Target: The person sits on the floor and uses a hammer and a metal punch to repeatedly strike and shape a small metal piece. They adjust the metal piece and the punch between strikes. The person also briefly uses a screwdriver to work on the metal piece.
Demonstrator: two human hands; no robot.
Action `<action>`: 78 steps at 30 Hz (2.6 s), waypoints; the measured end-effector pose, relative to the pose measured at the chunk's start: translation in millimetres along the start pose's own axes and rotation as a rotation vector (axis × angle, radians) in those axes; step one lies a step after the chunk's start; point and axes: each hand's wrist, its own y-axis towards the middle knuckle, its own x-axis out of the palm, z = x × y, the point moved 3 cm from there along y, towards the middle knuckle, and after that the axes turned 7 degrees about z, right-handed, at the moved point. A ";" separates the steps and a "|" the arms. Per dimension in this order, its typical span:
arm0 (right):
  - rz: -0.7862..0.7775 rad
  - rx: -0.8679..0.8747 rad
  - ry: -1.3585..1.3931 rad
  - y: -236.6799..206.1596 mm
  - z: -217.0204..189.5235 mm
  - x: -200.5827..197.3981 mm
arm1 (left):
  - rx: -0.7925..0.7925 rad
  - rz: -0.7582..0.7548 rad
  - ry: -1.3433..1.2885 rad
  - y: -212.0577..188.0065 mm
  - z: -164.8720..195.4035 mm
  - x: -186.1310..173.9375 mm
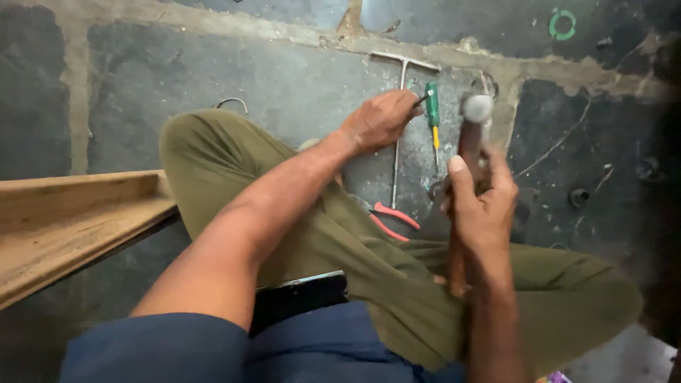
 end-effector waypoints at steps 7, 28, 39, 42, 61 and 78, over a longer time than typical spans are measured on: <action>-0.099 0.170 0.533 -7.4 -13.6 -19.4 | 0.032 0.009 -0.061 0.2 -1.8 2.4; 0.003 -0.574 -0.542 -22.8 -66.1 -19.6 | 0.090 -0.003 -0.049 2.4 5.0 -0.2; -0.005 -0.419 -0.529 -22.6 -50.1 0.0 | 0.056 0.026 -0.046 -0.7 -0.3 10.8; 0.062 -0.419 -0.483 -29.3 -29.9 -4.6 | 0.124 -0.053 -0.036 -2.6 -3.1 15.8; 0.077 -0.273 -0.245 53.5 99.7 72.1 | -0.058 0.056 -0.102 0.4 -7.8 -0.4; -0.094 -0.123 0.271 60.9 120.2 96.6 | -0.120 0.028 -0.114 -4.0 -8.0 1.0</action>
